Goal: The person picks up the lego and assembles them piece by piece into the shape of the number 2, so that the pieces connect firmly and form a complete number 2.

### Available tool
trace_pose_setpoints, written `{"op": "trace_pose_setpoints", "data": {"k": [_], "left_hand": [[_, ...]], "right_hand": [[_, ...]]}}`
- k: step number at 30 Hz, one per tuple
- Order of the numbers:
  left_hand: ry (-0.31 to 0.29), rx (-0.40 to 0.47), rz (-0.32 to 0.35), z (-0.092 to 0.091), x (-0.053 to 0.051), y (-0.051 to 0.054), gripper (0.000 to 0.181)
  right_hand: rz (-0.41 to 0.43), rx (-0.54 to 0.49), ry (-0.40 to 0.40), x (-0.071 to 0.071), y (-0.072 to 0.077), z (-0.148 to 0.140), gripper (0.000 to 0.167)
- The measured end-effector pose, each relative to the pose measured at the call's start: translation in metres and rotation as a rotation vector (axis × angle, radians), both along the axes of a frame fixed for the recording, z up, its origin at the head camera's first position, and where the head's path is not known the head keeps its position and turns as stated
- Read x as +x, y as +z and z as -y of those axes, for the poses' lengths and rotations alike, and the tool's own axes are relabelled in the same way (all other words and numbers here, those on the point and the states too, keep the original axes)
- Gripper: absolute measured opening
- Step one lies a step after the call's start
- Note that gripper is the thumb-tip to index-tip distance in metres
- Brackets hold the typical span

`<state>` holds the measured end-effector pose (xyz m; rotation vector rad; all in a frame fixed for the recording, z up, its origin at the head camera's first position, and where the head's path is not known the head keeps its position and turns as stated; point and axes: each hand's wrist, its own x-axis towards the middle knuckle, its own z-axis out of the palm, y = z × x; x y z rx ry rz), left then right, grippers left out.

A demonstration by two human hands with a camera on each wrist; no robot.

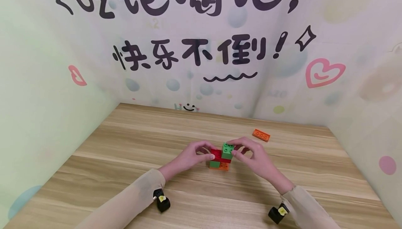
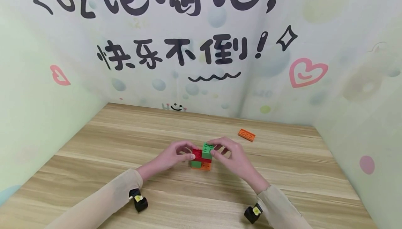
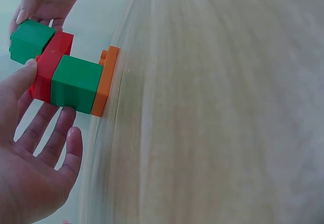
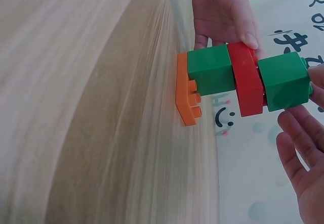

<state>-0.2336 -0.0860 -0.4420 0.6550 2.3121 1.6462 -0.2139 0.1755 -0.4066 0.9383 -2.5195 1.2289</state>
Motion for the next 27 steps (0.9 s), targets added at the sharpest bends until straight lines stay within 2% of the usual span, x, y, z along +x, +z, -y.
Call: {"op": "trace_pose_setpoints", "data": {"k": [14,21,27], "left_hand": [[-0.008,0.004,-0.01,0.0002,0.0003,0.0008,0.028],[-0.004,-0.003,0.02,0.0009,-0.0006,0.001,0.028],[-0.01,-0.008,0.017,0.0011,-0.0008,0.0024,0.029]], "right_hand": [[0.043,0.008,-0.01,0.0017,0.0023,0.0018,0.026],[0.066,0.007,-0.018,0.0018,0.0027,0.0022,0.026],[0.071,0.0,-0.015,0.0003,0.003,0.0021,0.025]]}}
